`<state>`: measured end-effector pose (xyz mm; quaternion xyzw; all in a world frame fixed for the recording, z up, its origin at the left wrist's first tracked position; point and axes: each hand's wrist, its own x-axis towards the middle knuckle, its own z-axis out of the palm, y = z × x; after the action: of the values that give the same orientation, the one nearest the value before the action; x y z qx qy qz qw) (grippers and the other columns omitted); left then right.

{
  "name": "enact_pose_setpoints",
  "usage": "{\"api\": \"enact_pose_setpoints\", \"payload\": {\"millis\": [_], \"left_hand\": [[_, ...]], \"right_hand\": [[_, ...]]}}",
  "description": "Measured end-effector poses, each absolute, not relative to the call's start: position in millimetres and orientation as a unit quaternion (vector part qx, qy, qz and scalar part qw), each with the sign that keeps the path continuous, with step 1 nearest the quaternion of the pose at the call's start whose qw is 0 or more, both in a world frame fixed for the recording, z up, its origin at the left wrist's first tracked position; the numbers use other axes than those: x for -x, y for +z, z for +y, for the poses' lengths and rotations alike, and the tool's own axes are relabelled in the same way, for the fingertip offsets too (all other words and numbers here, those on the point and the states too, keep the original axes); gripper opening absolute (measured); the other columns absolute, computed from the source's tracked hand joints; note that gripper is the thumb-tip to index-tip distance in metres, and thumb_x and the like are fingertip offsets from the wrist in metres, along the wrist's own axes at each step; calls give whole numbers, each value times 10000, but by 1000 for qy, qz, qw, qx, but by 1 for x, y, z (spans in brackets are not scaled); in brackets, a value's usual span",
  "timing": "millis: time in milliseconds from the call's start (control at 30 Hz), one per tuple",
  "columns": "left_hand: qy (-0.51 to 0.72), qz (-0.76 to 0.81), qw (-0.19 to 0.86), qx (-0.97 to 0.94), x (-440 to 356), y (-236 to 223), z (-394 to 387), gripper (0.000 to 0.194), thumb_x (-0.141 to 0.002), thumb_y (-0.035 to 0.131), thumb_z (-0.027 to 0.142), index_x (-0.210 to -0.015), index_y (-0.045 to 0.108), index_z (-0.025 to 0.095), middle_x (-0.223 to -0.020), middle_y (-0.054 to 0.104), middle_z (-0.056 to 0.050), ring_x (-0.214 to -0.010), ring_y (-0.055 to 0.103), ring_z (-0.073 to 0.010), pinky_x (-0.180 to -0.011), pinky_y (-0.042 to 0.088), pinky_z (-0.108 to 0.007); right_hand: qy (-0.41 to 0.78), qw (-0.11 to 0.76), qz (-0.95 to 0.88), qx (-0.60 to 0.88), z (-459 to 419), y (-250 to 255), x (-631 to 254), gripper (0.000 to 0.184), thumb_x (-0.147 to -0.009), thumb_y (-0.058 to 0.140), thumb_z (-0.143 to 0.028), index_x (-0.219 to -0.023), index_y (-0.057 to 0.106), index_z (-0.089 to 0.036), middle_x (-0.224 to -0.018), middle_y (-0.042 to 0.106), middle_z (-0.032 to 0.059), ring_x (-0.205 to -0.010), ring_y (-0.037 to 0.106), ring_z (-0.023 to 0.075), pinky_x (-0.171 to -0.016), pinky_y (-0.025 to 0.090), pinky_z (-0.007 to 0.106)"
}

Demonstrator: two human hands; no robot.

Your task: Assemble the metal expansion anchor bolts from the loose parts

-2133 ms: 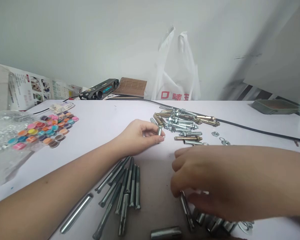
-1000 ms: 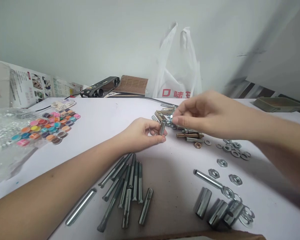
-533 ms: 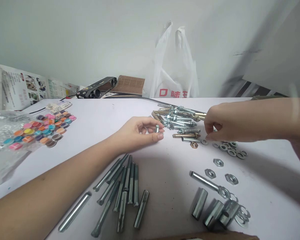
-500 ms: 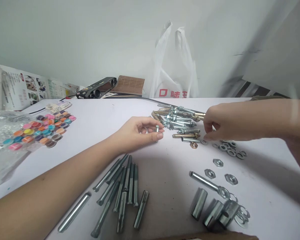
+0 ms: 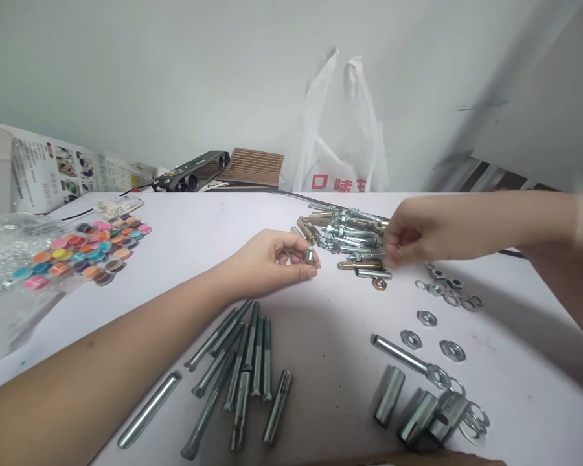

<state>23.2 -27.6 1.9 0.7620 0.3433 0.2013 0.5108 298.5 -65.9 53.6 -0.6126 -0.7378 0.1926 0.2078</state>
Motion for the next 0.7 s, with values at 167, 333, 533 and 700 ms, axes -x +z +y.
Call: {"api": "enact_pose_setpoints", "payload": {"millis": [167, 333, 533, 700], "left_hand": [[203, 336, 509, -766, -25, -1, -27, 284, -766, 739, 343, -941, 688, 125, -865, 671, -34, -684, 503, -55, -655, 393, -202], [211, 332, 513, -763, -24, -3, -28, 281, -760, 738, 341, -897, 657, 111, -753, 597, 3, -635, 466, -48, -596, 355, -190], [207, 328, 514, -765, -23, -3, -27, 277, -776, 727, 345, -917, 669, 114, -815, 639, -23, -689, 518, -63, -644, 389, -204], [200, 342, 501, -769, -23, -3, -27, 313, -768, 738, 399, -949, 703, 147, -887, 691, -51, -720, 551, -83, -684, 411, -231]], "right_hand": [[280, 242, -728, 578, -80, 53, -245, 433, -767, 663, -585, -658, 577, -175, -518, 399, 9, -492, 391, 105, -450, 287, 256], [400, 198, -665, 599, -85, 52, -216, 404, -807, 623, -530, -643, 509, -179, -552, 402, 11, -445, 344, 92, -388, 291, 249], [374, 175, -657, 631, -83, 61, -218, 527, -790, 600, -661, -628, 460, -179, -547, 391, 9, -454, 332, 93, -415, 296, 259], [159, 41, -728, 666, -75, 78, -250, 551, -867, 517, -607, -559, 419, -162, -498, 326, -7, -420, 268, 68, -411, 235, 260]]}}
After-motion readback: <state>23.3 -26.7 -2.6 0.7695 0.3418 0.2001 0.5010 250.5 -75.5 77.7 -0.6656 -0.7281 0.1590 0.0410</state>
